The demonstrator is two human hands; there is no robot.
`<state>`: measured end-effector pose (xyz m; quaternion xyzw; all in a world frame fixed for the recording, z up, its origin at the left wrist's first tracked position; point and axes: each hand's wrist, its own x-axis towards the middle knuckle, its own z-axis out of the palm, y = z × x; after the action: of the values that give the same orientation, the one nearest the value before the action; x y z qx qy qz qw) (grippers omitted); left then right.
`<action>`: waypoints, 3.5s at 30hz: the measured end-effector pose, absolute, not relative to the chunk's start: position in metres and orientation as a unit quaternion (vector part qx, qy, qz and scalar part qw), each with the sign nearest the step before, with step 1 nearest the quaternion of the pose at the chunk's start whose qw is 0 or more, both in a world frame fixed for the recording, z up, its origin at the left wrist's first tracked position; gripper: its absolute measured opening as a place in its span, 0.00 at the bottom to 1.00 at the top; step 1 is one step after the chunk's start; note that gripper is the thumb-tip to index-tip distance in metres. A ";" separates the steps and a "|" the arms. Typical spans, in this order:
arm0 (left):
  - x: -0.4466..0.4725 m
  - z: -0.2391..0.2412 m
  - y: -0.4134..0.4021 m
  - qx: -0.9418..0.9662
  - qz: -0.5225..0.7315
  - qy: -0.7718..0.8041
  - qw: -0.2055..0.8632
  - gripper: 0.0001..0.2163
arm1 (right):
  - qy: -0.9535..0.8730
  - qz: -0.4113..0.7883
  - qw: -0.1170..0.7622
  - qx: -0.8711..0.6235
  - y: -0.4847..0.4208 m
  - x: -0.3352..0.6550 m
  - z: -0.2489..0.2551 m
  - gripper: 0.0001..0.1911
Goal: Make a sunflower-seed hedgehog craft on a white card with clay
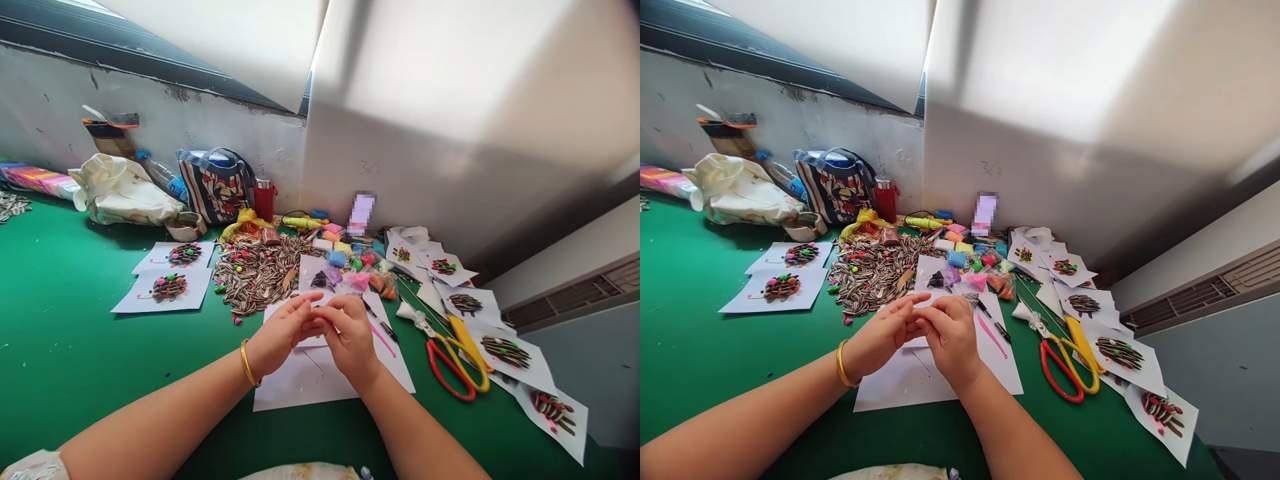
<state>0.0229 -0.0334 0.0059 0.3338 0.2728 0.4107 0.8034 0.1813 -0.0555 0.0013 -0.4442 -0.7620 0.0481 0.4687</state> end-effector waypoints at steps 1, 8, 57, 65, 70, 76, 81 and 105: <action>0.023 0.006 -0.034 0.294 0.411 0.252 0.825 0.21 | -0.762 0.047 0.475 -0.437 -0.056 0.181 0.002 0.11; 0.019 0.011 -0.035 0.120 0.364 0.149 0.912 0.29 | -0.808 0.051 0.466 -0.356 -0.061 0.164 0.001 0.10; 0.009 0.016 -0.019 0.096 0.444 0.193 0.870 0.33 | -0.893 -0.039 0.329 -0.305 -0.058 0.164 0.002 0.16; 0.019 0.009 -0.031 0.137 0.387 0.149 0.899 0.30 | -0.857 -0.032 0.373 -0.355 -0.055 0.161 -0.005 0.12; 0.019 0.013 -0.030 0.167 0.424 0.159 0.876 0.29 | -0.826 -0.006 0.406 -0.391 -0.050 0.174 -0.003 0.07; 0.013 -0.004 -0.011 0.391 0.541 0.387 0.636 0.15 | -0.752 0.027 0.422 -0.506 -0.029 0.214 -0.011 0.05; 0.005 -0.021 0.001 0.685 0.442 0.457 0.356 0.05 | -0.757 0.107 0.340 -0.547 -0.022 0.218 -0.022 0.03; 0.010 -0.026 -0.005 0.831 0.259 0.467 0.155 0.05 | -0.746 0.108 0.322 -0.573 -0.022 0.201 -0.033 0.04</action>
<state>0.0098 -0.0052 -0.0258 0.8311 0.4672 0.2591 0.1546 0.2010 -0.0217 -0.0335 -0.5734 -0.7456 0.1076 0.3221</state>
